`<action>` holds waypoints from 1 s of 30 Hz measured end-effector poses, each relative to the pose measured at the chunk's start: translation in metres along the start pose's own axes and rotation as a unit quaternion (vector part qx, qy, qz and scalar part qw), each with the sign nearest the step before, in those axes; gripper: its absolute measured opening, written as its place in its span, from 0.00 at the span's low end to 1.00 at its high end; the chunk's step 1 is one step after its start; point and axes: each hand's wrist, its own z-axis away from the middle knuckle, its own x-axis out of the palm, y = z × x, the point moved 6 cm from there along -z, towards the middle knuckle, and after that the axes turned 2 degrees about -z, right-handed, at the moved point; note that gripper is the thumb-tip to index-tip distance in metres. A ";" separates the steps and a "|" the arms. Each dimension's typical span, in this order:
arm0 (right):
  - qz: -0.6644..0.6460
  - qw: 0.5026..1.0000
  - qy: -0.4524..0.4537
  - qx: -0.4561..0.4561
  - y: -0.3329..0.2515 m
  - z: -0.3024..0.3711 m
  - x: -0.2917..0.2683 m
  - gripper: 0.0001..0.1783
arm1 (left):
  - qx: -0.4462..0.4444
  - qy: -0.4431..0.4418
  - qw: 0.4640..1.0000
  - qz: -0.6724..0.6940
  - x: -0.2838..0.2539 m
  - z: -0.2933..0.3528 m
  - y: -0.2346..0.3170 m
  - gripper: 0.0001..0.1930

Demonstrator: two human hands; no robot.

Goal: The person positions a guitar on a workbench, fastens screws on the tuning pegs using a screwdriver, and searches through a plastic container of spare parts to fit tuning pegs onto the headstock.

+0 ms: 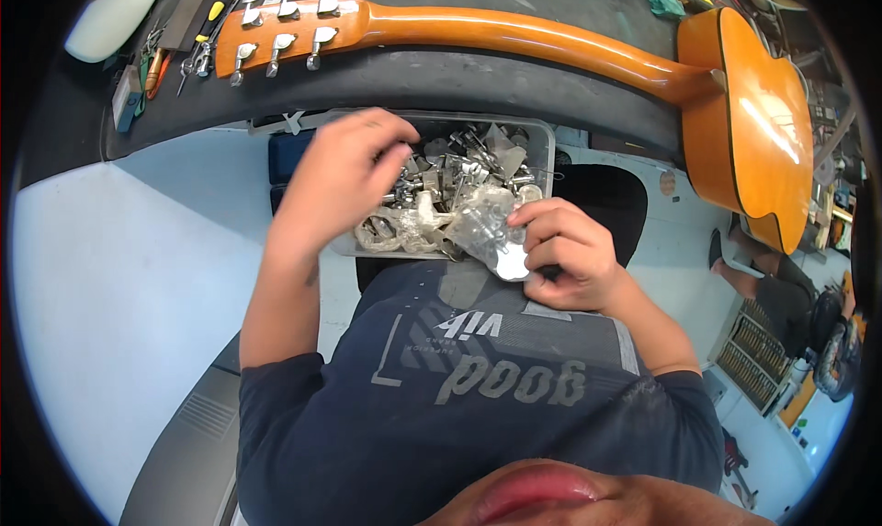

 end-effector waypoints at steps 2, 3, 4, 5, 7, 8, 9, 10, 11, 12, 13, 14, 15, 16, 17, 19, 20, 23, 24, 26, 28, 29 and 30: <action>0.000 1.000 -0.009 0.000 -0.001 0.001 0.003 0.16 | -0.018 -0.061 0.998 -0.010 0.027 -0.003 -0.008 0.08; 0.001 1.000 -0.006 0.002 -0.001 0.001 0.003 0.16 | -0.030 -0.063 0.997 -0.019 0.033 -0.007 -0.007 0.10; 0.001 1.000 -0.008 0.002 -0.002 0.001 0.002 0.16 | -0.027 -0.066 0.997 -0.019 0.040 -0.012 -0.003 0.10; 0.002 1.000 -0.010 0.001 -0.002 0.000 0.002 0.16 | -0.045 -0.078 0.994 -0.069 0.046 -0.016 -0.002 0.10; 0.001 1.000 -0.005 -0.002 -0.001 0.000 0.001 0.16 | -0.075 -0.129 0.976 -0.160 0.059 -0.029 -0.003 0.12; -0.002 1.000 -0.004 -0.006 -0.001 0.000 0.001 0.15 | -0.071 -0.129 0.976 -0.162 0.059 -0.033 -0.002 0.12; 0.001 1.000 0.001 -0.006 -0.001 0.001 0.000 0.15 | -0.055 -0.169 0.965 -0.193 0.065 -0.035 -0.001 0.10; 0.003 1.000 -0.002 -0.006 0.000 0.001 0.000 0.15 | -0.038 -0.208 0.951 -0.225 0.070 -0.035 0.000 0.08; 0.004 1.000 -0.006 -0.007 0.001 0.002 -0.001 0.15 | -0.034 -0.208 0.951 -0.227 0.071 -0.037 0.000 0.08; 0.005 1.000 -0.002 -0.007 0.000 0.002 -0.001 0.15 | -0.036 -0.220 0.945 -0.238 0.073 -0.035 -0.002 0.09; 0.005 1.000 -0.001 -0.004 0.001 0.002 -0.001 0.15 | -0.039 -0.232 0.939 -0.250 0.075 -0.034 -0.004 0.10; 0.005 1.000 0.000 0.000 0.001 0.003 -0.002 0.15 | -0.037 -0.233 0.938 -0.253 0.076 -0.033 -0.005 0.10; 0.005 1.000 0.004 -0.002 0.001 0.003 -0.002 0.15 | -0.039 -0.221 0.948 -0.224 0.076 -0.034 -0.006 0.11; 0.003 1.000 0.006 -0.003 0.001 0.003 -0.003 0.15 | -0.040 -0.209 0.957 -0.194 0.075 -0.034 -0.007 0.12; 0.002 1.000 0.008 -0.005 0.002 0.003 -0.003 0.15 | -0.039 -0.211 0.957 -0.197 0.076 -0.031 -0.008 0.12; 0.000 1.000 0.013 -0.004 0.003 0.004 -0.003 0.15 | -0.094 -0.152 0.982 -0.070 0.074 -0.022 -0.009 0.09; -0.001 1.000 0.015 -0.003 0.003 0.005 -0.003 0.15 | -0.093 -0.154 0.981 -0.070 0.073 -0.020 -0.005 0.09; 0.001 1.000 0.013 -0.005 0.005 0.003 -0.004 0.15 | -0.097 -0.174 0.975 -0.102 0.071 -0.022 0.004 0.07; -0.001 1.000 0.012 -0.007 0.005 0.002 -0.004 0.15 | -0.087 -0.171 0.977 -0.097 0.069 -0.021 0.003 0.06; 0.001 1.000 0.011 -0.005 0.005 0.001 -0.005 0.15 | -0.080 -0.165 0.978 -0.094 0.069 -0.017 -0.001 0.06; 0.002 1.000 0.012 -0.002 0.005 0.000 -0.004 0.15 | 0.008 -0.044 0.994 -0.099 0.059 -0.012 0.005 0.08; 0.003 1.000 0.014 0.001 0.006 -0.001 -0.004 0.15 | 0.006 -0.043 0.994 -0.101 0.055 -0.007 0.008 0.08; 0.002 1.000 0.014 0.000 0.005 -0.001 -0.004 0.15 | 0.002 -0.002 0.998 -0.064 0.045 -0.002 0.013 0.08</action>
